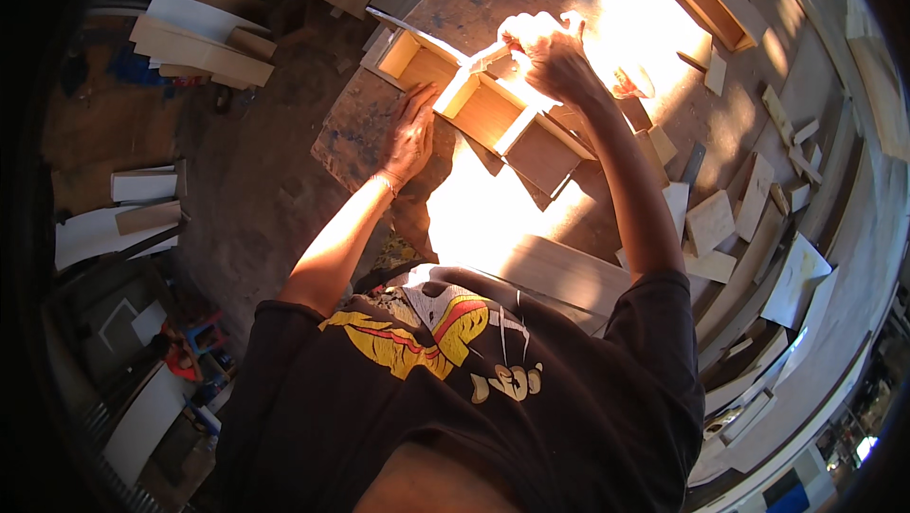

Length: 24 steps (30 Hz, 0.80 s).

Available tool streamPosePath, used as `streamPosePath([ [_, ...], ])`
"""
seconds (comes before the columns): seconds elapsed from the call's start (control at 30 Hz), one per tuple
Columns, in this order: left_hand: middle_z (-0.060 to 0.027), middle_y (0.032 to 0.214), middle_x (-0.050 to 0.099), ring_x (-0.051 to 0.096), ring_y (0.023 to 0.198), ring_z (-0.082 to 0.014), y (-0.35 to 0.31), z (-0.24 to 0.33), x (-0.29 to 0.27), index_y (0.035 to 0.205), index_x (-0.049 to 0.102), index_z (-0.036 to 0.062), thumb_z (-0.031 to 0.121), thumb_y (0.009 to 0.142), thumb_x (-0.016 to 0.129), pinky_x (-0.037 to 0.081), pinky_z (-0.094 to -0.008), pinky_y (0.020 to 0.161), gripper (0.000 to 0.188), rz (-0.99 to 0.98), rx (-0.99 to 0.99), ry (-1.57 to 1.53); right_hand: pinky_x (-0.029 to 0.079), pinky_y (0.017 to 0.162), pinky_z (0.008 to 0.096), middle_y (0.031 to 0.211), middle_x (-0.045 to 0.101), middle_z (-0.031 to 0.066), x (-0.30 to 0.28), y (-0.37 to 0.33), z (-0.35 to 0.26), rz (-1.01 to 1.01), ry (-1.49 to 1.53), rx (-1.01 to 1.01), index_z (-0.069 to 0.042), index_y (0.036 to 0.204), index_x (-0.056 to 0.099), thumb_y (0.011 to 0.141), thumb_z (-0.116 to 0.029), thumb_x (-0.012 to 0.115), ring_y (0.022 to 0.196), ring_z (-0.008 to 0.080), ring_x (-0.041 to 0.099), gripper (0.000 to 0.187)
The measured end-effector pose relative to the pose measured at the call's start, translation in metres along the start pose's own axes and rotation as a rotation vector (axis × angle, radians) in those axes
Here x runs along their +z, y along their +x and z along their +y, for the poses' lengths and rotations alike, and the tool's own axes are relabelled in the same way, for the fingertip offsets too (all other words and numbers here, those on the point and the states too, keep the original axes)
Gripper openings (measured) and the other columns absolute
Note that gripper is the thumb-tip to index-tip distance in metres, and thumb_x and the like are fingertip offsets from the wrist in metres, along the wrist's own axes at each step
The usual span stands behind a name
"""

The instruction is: The person applies glue to the edges of wooden boards and joins them together to assemble a wooden organizer with several compartments.

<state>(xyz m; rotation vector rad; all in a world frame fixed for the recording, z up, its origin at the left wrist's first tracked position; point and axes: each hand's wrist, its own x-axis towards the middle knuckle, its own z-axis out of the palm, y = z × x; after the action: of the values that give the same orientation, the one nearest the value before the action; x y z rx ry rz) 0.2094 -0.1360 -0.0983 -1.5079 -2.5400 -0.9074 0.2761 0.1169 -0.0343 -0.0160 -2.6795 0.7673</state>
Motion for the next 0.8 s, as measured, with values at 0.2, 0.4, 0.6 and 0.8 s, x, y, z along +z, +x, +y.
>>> streamPosePath([
  [0.2, -0.0094, 0.125, 0.047, 0.039, 0.121, -0.0281, -0.002, -0.001, 0.002, 0.114, 0.053, 0.0002, 0.001, 0.084, 0.045, 0.035, -0.0368, 0.101, 0.031, -0.002, -0.01, -0.006, 0.025, 0.083, 0.0451, 0.081, 0.057, 0.0014, -0.028, -0.011, -0.01, -0.184, -0.157, 0.06, -0.014, 0.086, 0.056, 0.076, -0.002, 0.049, 0.087, 0.0217, 0.054, 0.017],
  [0.4, -0.0108, 0.124, 0.047, 0.04, 0.12, -0.029, -0.002, -0.002, 0.002, 0.114, 0.053, -0.0002, 0.002, 0.086, 0.044, 0.035, -0.0374, 0.101, 0.03, -0.002, -0.006, -0.011, 0.04, 0.086, 0.0294, 0.094, 0.06, 0.0099, -0.032, -0.017, -0.003, -0.216, 0.616, 0.338, -0.002, 0.092, 0.052, 0.078, -0.011, 0.052, 0.095, 0.0218, 0.055, 0.016],
  [0.6, -0.0111, 0.124, 0.047, 0.04, 0.12, -0.0293, 0.001, -0.002, 0.003, 0.115, 0.052, -0.0007, 0.001, 0.086, 0.043, 0.035, -0.0376, 0.101, 0.031, 0.01, 0.015, -0.03, 0.037, 0.086, 0.0245, 0.096, 0.055, 0.0041, -0.007, -0.022, 0.021, -0.423, 0.822, 0.39, -0.001, 0.096, 0.054, 0.077, -0.013, 0.049, 0.09, 0.0111, 0.048, 0.022],
  [0.8, -0.0113, 0.124, 0.046, 0.039, 0.121, -0.0296, -0.002, -0.002, 0.002, 0.115, 0.052, -0.0009, 0.001, 0.085, 0.043, 0.035, -0.0374, 0.101, 0.031, -0.009, 0.003, -0.008, 0.035, 0.092, 0.0313, 0.099, 0.053, 0.0053, -0.012, -0.029, 0.002, -0.252, 1.082, 0.481, -0.003, 0.091, 0.054, 0.079, -0.012, 0.052, 0.093, 0.015, 0.048, 0.015],
])
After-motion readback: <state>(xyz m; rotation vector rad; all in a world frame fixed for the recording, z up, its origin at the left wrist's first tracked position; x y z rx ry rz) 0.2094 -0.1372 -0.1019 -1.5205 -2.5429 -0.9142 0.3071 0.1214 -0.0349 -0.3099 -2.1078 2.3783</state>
